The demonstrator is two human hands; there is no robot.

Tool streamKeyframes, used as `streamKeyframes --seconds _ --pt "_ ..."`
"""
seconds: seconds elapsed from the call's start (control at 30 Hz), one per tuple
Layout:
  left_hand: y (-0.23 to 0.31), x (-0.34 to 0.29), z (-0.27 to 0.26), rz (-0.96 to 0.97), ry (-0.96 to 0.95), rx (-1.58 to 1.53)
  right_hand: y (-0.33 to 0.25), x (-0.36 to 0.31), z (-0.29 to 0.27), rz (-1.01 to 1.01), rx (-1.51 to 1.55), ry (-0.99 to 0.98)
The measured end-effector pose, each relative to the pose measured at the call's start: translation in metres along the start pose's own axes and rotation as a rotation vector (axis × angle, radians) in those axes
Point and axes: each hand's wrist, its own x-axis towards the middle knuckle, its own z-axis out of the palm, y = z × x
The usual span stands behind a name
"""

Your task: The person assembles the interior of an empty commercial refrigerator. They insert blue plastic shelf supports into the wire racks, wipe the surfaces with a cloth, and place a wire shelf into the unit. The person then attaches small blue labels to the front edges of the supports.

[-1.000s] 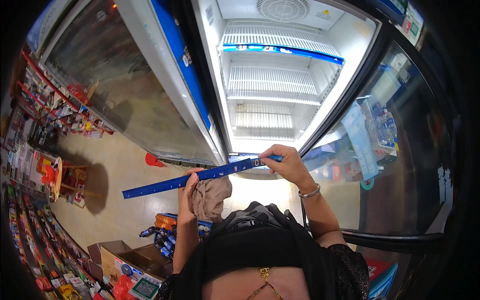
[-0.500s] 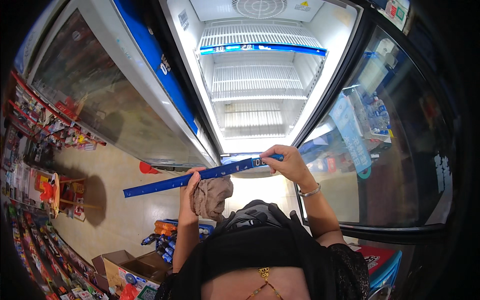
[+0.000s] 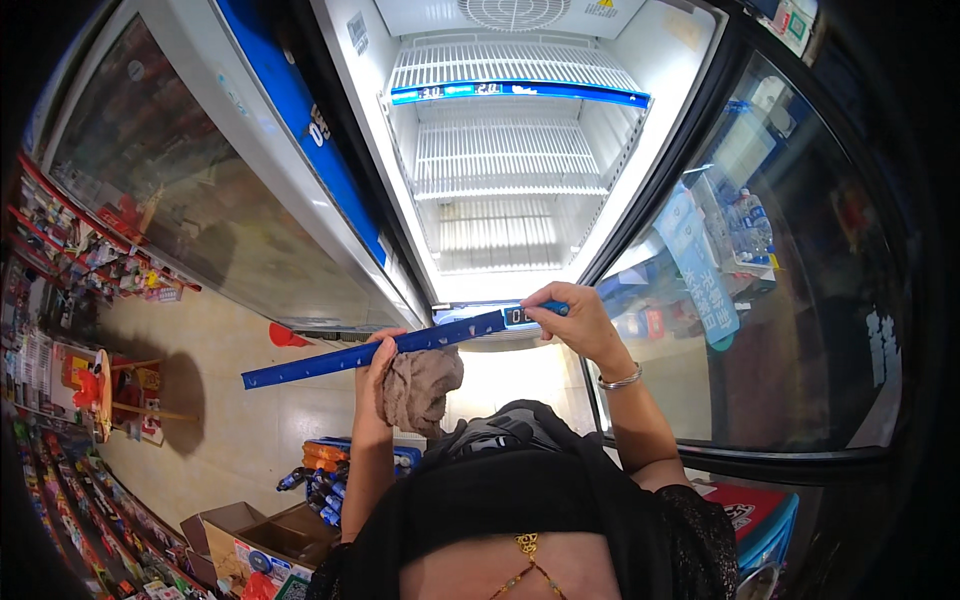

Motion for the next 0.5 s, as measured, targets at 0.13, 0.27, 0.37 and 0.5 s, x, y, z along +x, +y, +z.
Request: streamKeyframes --seconds 0.13,0.27,0.37,0.5 --pt "0.0003 0.0013 0.0016 -0.003 0.005 -0.001 0.0044 -0.0004 0.0009 0.005 0.012 0.01" --pt "-0.0004 0.0023 0.0023 -0.013 -0.01 -0.015 0.0073 -0.0018 0.0041 0.013 0.001 0.025" --pt "-0.0007 0.0032 0.0021 -0.012 -0.021 -0.017 0.0086 -0.0037 0.0053 -0.002 -0.015 0.022" --pt "-0.0033 0.0043 -0.0003 -0.016 -0.027 -0.047 0.0074 -0.0049 0.0046 -0.013 -0.03 0.001"
